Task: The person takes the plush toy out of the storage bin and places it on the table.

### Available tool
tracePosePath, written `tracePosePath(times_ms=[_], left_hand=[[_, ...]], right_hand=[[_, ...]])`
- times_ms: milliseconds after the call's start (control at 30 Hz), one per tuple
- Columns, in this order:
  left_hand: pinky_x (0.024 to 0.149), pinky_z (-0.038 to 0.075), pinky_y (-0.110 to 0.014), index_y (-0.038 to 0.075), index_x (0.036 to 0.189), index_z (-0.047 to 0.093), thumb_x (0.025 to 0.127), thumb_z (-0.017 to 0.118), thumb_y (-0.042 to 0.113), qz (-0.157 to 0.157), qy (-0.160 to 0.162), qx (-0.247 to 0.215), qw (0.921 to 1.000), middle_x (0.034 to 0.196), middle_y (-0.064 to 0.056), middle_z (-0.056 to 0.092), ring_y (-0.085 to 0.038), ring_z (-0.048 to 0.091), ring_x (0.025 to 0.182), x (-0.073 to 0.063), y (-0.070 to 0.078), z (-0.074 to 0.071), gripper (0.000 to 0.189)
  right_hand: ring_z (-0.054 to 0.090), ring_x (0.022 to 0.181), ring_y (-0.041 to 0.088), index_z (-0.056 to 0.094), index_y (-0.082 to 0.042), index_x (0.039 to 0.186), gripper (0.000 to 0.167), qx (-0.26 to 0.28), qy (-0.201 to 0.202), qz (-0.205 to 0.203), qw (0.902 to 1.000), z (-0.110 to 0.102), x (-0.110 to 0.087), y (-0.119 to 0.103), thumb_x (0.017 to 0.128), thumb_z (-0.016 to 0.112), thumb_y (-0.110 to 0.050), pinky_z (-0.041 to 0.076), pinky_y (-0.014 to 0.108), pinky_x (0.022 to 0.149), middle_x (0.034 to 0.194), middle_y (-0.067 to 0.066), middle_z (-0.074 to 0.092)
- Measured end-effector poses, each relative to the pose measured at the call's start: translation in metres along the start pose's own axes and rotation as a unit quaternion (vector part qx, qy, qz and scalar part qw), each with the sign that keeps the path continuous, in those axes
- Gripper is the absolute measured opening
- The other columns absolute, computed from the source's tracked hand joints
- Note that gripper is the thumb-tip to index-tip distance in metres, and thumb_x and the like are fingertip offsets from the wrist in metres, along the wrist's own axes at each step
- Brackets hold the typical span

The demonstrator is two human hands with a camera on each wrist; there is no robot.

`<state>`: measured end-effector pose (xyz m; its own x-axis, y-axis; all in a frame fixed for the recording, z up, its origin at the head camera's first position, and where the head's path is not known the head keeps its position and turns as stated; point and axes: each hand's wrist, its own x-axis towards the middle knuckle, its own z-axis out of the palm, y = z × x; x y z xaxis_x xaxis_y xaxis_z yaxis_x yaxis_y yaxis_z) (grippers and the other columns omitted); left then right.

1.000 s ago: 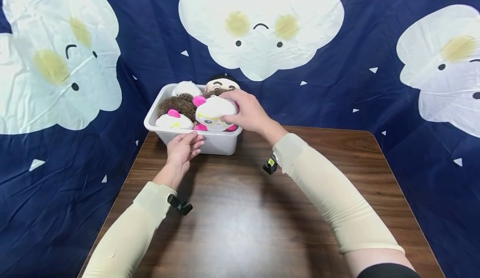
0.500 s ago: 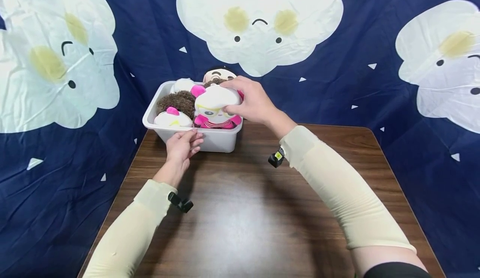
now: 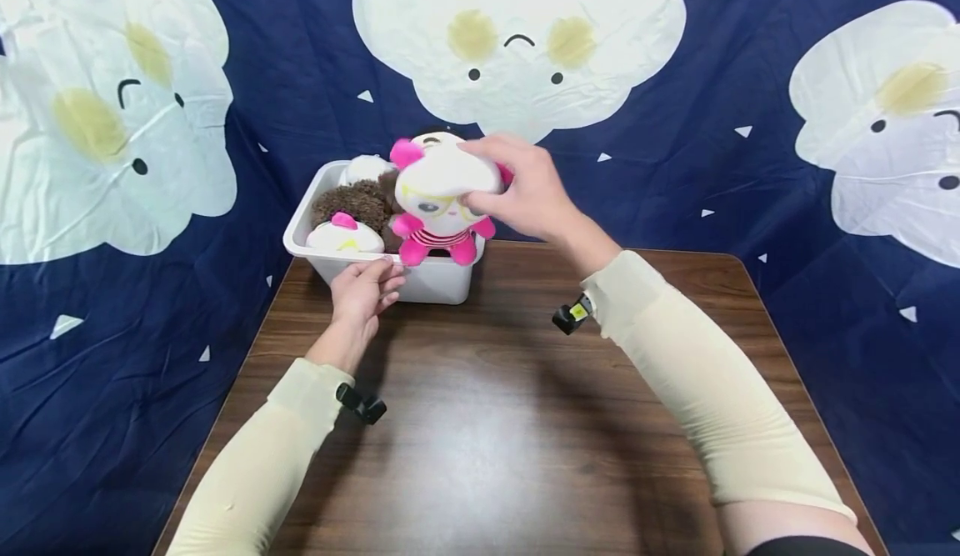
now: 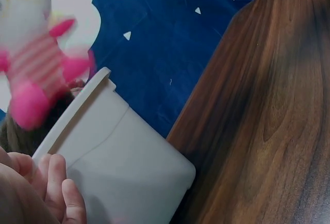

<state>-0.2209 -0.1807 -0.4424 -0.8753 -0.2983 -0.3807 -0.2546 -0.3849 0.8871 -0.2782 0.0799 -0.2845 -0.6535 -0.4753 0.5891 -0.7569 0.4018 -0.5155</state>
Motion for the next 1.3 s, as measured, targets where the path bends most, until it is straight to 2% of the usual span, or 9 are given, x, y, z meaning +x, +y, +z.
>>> tracePosePath(times_ms=[133, 267, 433, 600, 800, 1000, 1100, 1300], left_hand=[[0.053, 0.058, -0.017, 0.011, 0.108, 0.061, 0.099, 0.069, 0.017, 0.001, -0.006, 0.001, 1.0000, 0.081, 0.002, 0.079, -0.008, 0.074, 0.068, 0.001, 0.000, 0.001, 0.013], [0.052, 0.058, -0.018, 0.011, 0.108, 0.061, 0.099, 0.069, 0.016, -0.002, -0.007, -0.005, 1.0000, 0.080, 0.002, 0.079, -0.008, 0.074, 0.066, 0.002, 0.000, 0.000, 0.013], [0.052, 0.058, -0.018, 0.011, 0.108, 0.060, 0.099, 0.069, 0.016, -0.003, -0.009, -0.009, 0.9999, 0.081, 0.002, 0.079, -0.007, 0.074, 0.065, 0.001, 0.000, -0.003, 0.013], [0.053, 0.058, -0.018, 0.012, 0.108, 0.060, 0.099, 0.069, 0.016, -0.003, -0.007, -0.005, 1.0000, 0.080, 0.002, 0.079, -0.008, 0.074, 0.066, 0.001, -0.001, -0.003, 0.013], [0.054, 0.059, -0.018, 0.012, 0.108, 0.059, 0.100, 0.068, 0.017, 0.001, -0.012, 0.000, 0.9999, 0.079, 0.003, 0.078, -0.007, 0.073, 0.065, 0.002, -0.001, -0.004, 0.014], [0.054, 0.058, -0.017, 0.012, 0.108, 0.058, 0.100, 0.067, 0.017, 0.006, -0.014, 0.005, 0.9999, 0.079, 0.003, 0.078, -0.007, 0.073, 0.065, 0.002, 0.000, -0.004, 0.013], [0.055, 0.058, -0.017, 0.012, 0.108, 0.058, 0.100, 0.067, 0.017, 0.006, -0.015, 0.008, 0.9998, 0.080, 0.003, 0.078, -0.007, 0.073, 0.065, 0.002, -0.001, -0.004, 0.012], [0.054, 0.058, -0.017, 0.012, 0.108, 0.059, 0.100, 0.066, 0.017, 0.012, -0.011, 0.018, 0.9997, 0.079, 0.004, 0.078, -0.006, 0.073, 0.064, -0.001, -0.002, -0.003, 0.011]], right_hand=[[0.060, 0.096, 0.004, 0.075, -0.020, 0.124, 0.048, 0.014, 0.023, 0.004, 0.9996, -0.028, 0.005, -0.008, 0.077, 0.087, -0.022, 0.048, 0.026, 0.078, 0.112, -0.006, 0.074], [0.060, 0.101, 0.003, 0.074, -0.019, 0.125, 0.049, -0.013, 0.024, 0.021, 0.9994, -0.053, 0.005, -0.004, 0.078, 0.087, -0.023, 0.049, 0.026, 0.081, 0.117, -0.006, 0.073], [0.061, 0.110, 0.009, 0.072, -0.018, 0.129, 0.053, -0.054, 0.030, 0.086, 0.9943, -0.071, -0.002, 0.021, 0.078, 0.086, -0.026, 0.049, 0.028, 0.086, 0.127, -0.004, 0.072], [0.061, 0.107, 0.018, 0.066, -0.017, 0.134, 0.056, -0.088, 0.015, 0.164, 0.9824, -0.078, -0.016, 0.055, 0.081, 0.084, -0.027, 0.049, 0.034, 0.086, 0.130, 0.002, 0.070], [0.061, 0.107, 0.027, 0.063, -0.012, 0.132, 0.055, -0.103, -0.015, 0.214, 0.9713, -0.074, -0.029, 0.095, 0.083, 0.083, -0.025, 0.050, 0.042, 0.089, 0.128, 0.011, 0.070], [0.057, 0.110, 0.031, 0.067, -0.008, 0.127, 0.050, -0.101, -0.047, 0.216, 0.9700, -0.053, -0.037, 0.127, 0.081, 0.086, -0.019, 0.048, 0.047, 0.092, 0.122, 0.016, 0.067], [0.054, 0.113, 0.031, 0.069, -0.007, 0.126, 0.049, -0.102, -0.050, 0.219, 0.9691, -0.041, -0.040, 0.141, 0.080, 0.086, -0.017, 0.047, 0.049, 0.094, 0.121, 0.017, 0.064], [0.056, 0.116, 0.034, 0.068, -0.009, 0.127, 0.049, -0.099, -0.049, 0.244, 0.9634, -0.018, -0.045, 0.163, 0.082, 0.086, -0.016, 0.048, 0.052, 0.100, 0.125, 0.017, 0.063]])
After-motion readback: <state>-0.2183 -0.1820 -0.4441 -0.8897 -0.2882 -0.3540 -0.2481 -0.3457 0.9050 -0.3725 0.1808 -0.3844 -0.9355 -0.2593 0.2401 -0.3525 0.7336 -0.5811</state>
